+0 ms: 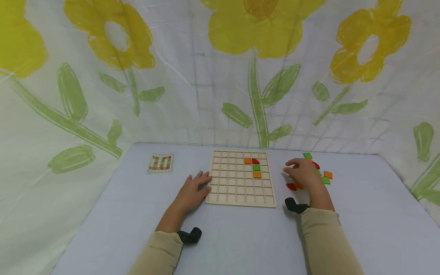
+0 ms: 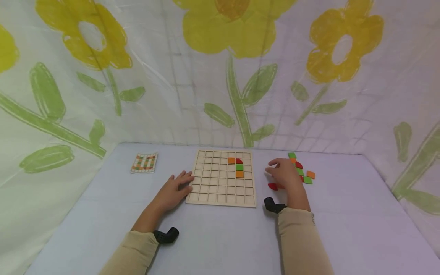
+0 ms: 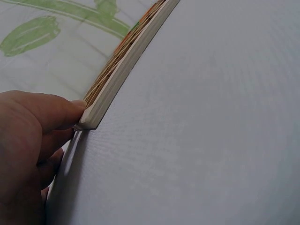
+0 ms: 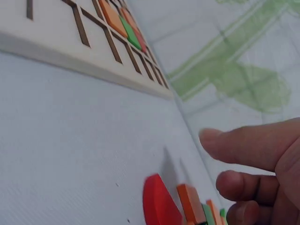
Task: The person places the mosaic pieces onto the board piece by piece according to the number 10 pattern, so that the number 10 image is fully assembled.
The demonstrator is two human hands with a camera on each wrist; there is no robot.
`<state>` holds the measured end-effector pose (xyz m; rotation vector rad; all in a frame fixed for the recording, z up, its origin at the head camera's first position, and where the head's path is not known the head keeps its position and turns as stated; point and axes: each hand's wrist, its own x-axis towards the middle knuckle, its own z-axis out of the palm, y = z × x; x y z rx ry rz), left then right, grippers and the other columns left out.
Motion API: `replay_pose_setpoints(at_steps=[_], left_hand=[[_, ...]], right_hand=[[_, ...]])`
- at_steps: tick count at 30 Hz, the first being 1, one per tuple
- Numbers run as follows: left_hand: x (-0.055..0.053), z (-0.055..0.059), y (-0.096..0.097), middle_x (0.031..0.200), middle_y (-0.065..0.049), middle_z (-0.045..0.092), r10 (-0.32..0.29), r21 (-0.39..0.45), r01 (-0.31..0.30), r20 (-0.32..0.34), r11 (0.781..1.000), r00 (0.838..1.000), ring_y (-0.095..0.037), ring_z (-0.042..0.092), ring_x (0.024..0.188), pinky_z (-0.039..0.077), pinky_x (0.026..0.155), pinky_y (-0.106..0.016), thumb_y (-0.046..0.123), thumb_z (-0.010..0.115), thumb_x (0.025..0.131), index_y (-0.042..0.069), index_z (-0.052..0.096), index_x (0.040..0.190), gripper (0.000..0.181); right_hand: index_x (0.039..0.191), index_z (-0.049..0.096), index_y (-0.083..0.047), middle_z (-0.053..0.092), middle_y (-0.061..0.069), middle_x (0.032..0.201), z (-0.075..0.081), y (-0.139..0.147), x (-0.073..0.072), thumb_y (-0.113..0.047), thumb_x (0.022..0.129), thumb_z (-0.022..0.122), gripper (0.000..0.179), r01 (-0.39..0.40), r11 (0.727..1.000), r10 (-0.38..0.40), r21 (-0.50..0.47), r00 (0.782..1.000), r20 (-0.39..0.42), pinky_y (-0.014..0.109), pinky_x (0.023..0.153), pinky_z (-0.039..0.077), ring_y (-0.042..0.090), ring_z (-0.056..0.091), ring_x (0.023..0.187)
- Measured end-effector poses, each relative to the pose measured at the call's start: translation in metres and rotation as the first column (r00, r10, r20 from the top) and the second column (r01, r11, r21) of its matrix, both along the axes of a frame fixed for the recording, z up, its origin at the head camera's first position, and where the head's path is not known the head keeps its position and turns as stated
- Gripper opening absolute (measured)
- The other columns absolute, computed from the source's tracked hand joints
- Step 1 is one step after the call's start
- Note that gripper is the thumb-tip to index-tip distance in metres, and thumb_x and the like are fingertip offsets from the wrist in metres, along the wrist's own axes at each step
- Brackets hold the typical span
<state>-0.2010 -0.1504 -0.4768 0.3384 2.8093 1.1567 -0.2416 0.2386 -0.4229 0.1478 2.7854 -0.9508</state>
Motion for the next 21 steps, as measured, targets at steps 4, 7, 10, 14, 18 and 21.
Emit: replay_pose_setpoints(at_steps=[4, 7, 10, 14, 18, 21], left_hand=[[0.001, 0.001, 0.0, 0.153, 0.004, 0.044, 0.001, 0.007, -0.001, 0.003, 1.0, 1.0, -0.02, 0.027, 0.149, 0.005, 0.126, -0.044, 0.025, 0.063, 0.096, 0.015, 0.058, 0.138, 0.043], [0.002, 0.002, 0.0, 0.153, 0.003, 0.044, -0.001, 0.009, 0.001, 0.003, 1.0, 1.0, -0.02, 0.027, 0.149, 0.005, 0.126, -0.045, 0.024, 0.064, 0.096, 0.015, 0.058, 0.138, 0.043], [0.003, 0.003, 0.0, 0.153, 0.003, 0.044, -0.002, 0.011, 0.002, 0.006, 1.0, 1.0, -0.02, 0.027, 0.149, 0.005, 0.126, -0.045, 0.024, 0.064, 0.096, 0.015, 0.058, 0.138, 0.043], [0.003, 0.003, 0.0, 0.153, 0.004, 0.043, -0.005, 0.013, 0.005, 0.008, 1.0, 1.0, -0.02, 0.027, 0.149, 0.005, 0.126, -0.045, 0.024, 0.064, 0.096, 0.015, 0.058, 0.138, 0.043], [0.003, 0.003, 0.0, 0.153, 0.003, 0.043, -0.01, 0.014, 0.01, -0.002, 1.0, 1.0, -0.02, 0.027, 0.149, 0.005, 0.126, -0.045, 0.024, 0.064, 0.096, 0.014, 0.058, 0.138, 0.043], [0.002, 0.004, 0.0, 0.153, 0.003, 0.043, -0.012, 0.013, 0.012, -0.004, 1.0, 1.0, -0.02, 0.027, 0.149, 0.005, 0.126, -0.046, 0.024, 0.063, 0.096, 0.014, 0.058, 0.138, 0.043]], right_hand=[[0.129, 0.062, -0.004, 0.061, 0.023, 0.119, 0.0, 0.015, 0.003, -0.03, 0.094, 0.062, 0.043, 0.029, 0.999, -0.028, 0.035, 0.999, -0.031, 0.043, 0.08, 0.052, 0.035, 0.057, 0.102], [0.129, 0.061, -0.001, 0.059, 0.025, 0.121, -0.001, 0.026, 0.004, -0.023, 0.095, 0.061, 0.041, 0.047, 0.998, -0.046, 0.037, 0.998, -0.04, 0.046, 0.085, 0.051, 0.038, 0.054, 0.106], [0.129, 0.061, 0.001, 0.06, 0.025, 0.12, -0.003, 0.034, 0.005, -0.018, 0.094, 0.061, 0.039, 0.063, 0.997, -0.061, 0.047, 0.998, -0.027, 0.046, 0.086, 0.05, 0.038, 0.053, 0.105], [0.128, 0.06, 0.003, 0.059, 0.026, 0.122, -0.004, 0.038, 0.004, -0.017, 0.093, 0.061, 0.041, 0.078, 0.995, -0.079, 0.06, 0.997, 0.019, 0.047, 0.086, 0.05, 0.039, 0.052, 0.104], [0.126, 0.062, 0.003, 0.058, 0.027, 0.125, -0.007, 0.037, 0.003, -0.022, 0.093, 0.064, 0.042, 0.104, 0.993, -0.106, 0.056, 0.993, 0.044, 0.046, 0.084, 0.05, 0.038, 0.052, 0.104], [0.124, 0.063, 0.003, 0.058, 0.027, 0.125, -0.009, 0.036, 0.003, -0.025, 0.092, 0.066, 0.043, 0.116, 0.992, -0.117, 0.045, 0.993, 0.034, 0.045, 0.084, 0.051, 0.038, 0.052, 0.106]])
